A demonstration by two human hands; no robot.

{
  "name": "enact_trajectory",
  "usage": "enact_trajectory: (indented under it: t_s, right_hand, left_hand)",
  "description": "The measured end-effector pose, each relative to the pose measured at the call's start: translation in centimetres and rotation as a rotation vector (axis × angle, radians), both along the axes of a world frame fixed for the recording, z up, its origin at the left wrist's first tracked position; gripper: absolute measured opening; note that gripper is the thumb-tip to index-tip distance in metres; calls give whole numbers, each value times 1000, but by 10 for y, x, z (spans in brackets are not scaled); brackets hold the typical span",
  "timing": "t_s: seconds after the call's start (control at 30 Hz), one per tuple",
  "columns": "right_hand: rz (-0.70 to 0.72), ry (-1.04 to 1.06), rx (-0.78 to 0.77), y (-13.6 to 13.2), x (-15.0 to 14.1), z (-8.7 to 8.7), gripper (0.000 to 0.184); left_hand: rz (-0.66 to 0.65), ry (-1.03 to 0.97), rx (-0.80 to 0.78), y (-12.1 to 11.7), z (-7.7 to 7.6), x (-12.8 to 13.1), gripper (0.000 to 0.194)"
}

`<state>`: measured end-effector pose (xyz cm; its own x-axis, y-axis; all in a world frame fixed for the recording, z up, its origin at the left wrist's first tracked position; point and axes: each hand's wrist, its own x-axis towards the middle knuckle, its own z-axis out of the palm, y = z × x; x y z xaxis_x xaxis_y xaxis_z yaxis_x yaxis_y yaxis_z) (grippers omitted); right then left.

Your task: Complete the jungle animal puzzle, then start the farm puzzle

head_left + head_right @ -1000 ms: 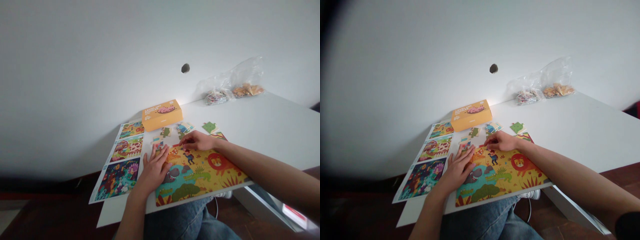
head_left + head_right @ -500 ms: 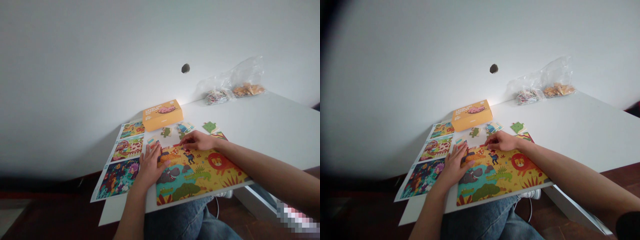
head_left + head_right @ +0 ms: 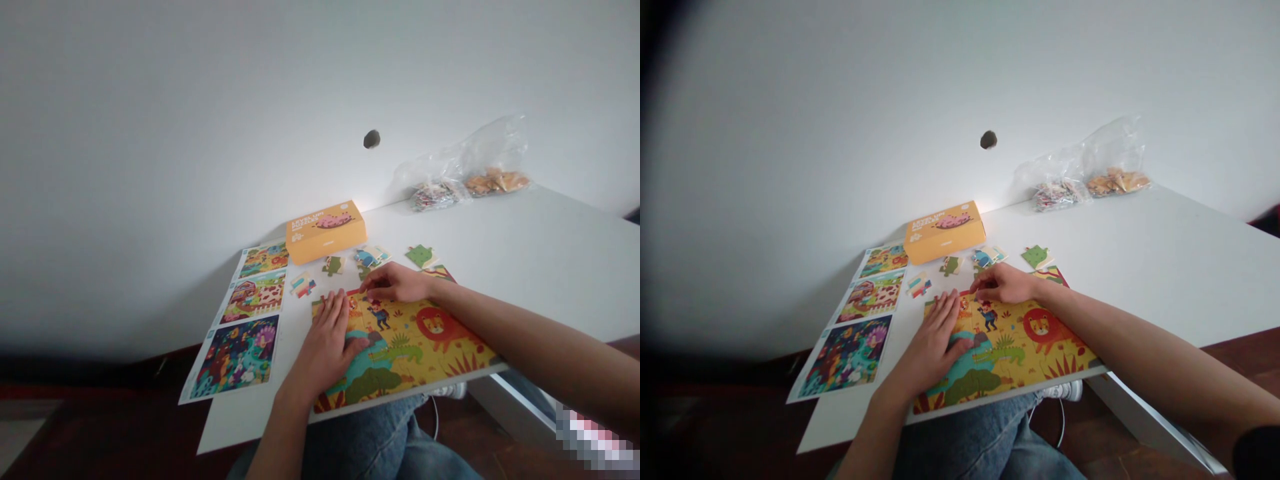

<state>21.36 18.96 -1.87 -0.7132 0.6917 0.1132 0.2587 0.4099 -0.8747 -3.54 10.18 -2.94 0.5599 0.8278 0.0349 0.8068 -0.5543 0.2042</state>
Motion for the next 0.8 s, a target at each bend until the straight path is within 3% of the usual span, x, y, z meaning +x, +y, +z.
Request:
enact_trajectory:
  t_s: [0.3, 0.37, 0.5, 0.57, 0.63, 0.8]
  right_hand:
    - [-62, -27, 62, 0, 0, 0, 28]
    - [-234, -35, 145, 2, 2, 1, 26]
    - [-756, -94, 351, 13, 16, -1, 25]
    - [-877, -184, 436, 20, 24, -3, 23]
    - [-892, -298, 477, 25, 29, -7, 25]
    - [-756, -500, 463, 29, 24, -14, 63]
  left_hand:
    - [62, 66, 25, 2, -4, -8, 85]
    - [106, 81, 21, 4, -5, -9, 85]
    - [177, 93, -2, 6, -5, -10, 88]
    - [190, 92, -5, 7, -5, -10, 88]
    - [192, 87, 6, 7, -6, -10, 86]
    - [189, 92, 44, 6, -7, -8, 82]
